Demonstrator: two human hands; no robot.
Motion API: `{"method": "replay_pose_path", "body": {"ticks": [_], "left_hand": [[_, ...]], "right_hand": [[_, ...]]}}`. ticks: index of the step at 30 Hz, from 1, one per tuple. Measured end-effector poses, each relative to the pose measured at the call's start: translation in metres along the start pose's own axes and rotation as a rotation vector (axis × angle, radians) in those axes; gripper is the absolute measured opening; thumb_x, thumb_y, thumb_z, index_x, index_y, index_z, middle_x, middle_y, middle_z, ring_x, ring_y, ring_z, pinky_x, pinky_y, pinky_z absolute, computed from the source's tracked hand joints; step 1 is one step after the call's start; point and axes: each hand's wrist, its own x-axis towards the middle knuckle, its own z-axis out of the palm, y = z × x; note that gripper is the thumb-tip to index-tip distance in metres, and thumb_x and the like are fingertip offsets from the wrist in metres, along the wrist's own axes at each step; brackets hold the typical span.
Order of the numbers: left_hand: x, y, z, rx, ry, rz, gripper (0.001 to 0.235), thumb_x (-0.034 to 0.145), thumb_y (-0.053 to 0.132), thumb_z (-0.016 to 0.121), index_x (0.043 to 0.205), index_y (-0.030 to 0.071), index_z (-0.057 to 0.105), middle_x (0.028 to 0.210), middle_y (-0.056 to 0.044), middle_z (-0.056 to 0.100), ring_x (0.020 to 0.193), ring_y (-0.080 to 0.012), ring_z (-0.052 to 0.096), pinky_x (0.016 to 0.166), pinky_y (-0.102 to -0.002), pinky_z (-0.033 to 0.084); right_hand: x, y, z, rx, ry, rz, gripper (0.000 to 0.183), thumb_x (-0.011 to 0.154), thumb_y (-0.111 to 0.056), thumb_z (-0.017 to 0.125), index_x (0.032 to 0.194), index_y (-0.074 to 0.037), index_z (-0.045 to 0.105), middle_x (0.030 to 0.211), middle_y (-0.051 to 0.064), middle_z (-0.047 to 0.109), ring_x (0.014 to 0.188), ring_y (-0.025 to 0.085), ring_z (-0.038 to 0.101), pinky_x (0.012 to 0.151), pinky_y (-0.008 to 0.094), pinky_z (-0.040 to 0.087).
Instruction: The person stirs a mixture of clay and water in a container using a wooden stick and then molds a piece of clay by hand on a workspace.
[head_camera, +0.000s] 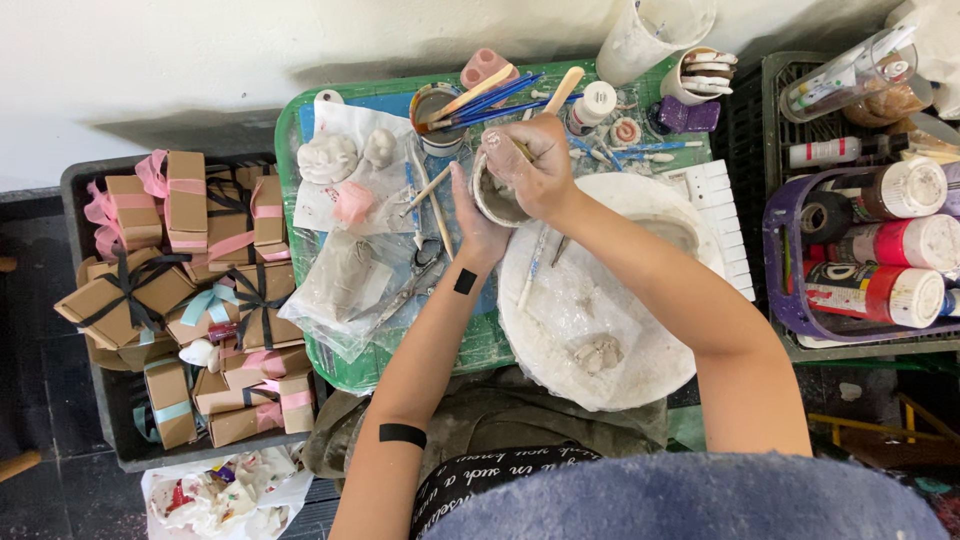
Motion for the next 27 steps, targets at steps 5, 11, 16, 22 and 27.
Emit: {"method": "replay_pose_path", "body": {"ticks": [5, 11, 16, 22, 27], "left_hand": [[0.000, 0.002, 0.006, 0.025, -0.005, 0.017, 0.080, 0.104, 0.070, 0.031, 0.149, 0.006, 0.048, 0.147, -0.014, 0.054, 0.137, -0.0292, 0.052, 0.119, -0.046, 0.039], [-0.002, 0.005, 0.014, -0.008, -0.024, 0.007, 0.078, 0.103, 0.068, 0.030, 0.152, 0.010, 0.046, 0.152, -0.013, 0.050, 0.140, -0.0290, 0.050, 0.121, -0.046, 0.036], [0.001, 0.005, 0.013, -0.035, 0.032, -0.054, 0.084, 0.100, 0.073, 0.032, 0.148, 0.006, 0.047, 0.148, -0.017, 0.052, 0.136, -0.0331, 0.051, 0.119, -0.050, 0.038], [0.001, 0.006, 0.010, 0.039, -0.004, -0.045, 0.087, 0.098, 0.075, 0.033, 0.148, 0.006, 0.050, 0.149, -0.017, 0.055, 0.137, -0.0327, 0.054, 0.120, -0.049, 0.039], [-0.003, 0.009, 0.012, 0.001, -0.021, -0.063, 0.087, 0.098, 0.075, 0.036, 0.148, 0.005, 0.050, 0.149, -0.016, 0.055, 0.137, -0.0328, 0.053, 0.120, -0.049, 0.039]], "right_hand": [[-0.003, 0.006, -0.005, 0.162, -0.016, 0.049, 0.041, 0.111, -0.026, 0.054, 0.082, 0.003, 0.058, 0.063, 0.000, 0.046, 0.056, 0.007, 0.039, 0.053, 0.025, 0.031], [-0.002, -0.024, -0.016, 0.165, -0.208, 0.105, 0.018, 0.110, -0.020, 0.049, 0.118, -0.005, 0.048, 0.102, 0.002, 0.054, 0.091, 0.006, 0.054, 0.085, 0.024, 0.046], [-0.014, -0.061, -0.033, -0.449, -0.320, -0.037, 0.023, 0.102, -0.002, 0.062, 0.125, -0.003, 0.062, 0.136, 0.011, 0.058, 0.131, 0.024, 0.057, 0.111, 0.038, 0.047], [-0.061, -0.096, -0.113, -0.555, -0.025, -0.045, 0.019, 0.095, 0.000, 0.073, 0.114, -0.004, 0.071, 0.118, 0.005, 0.066, 0.111, 0.019, 0.064, 0.101, 0.033, 0.053], [-0.136, -0.076, -0.194, -0.312, 0.584, 0.103, 0.014, 0.110, 0.000, 0.069, 0.120, -0.002, 0.059, 0.115, 0.006, 0.064, 0.095, 0.014, 0.064, 0.084, 0.027, 0.057]]}}
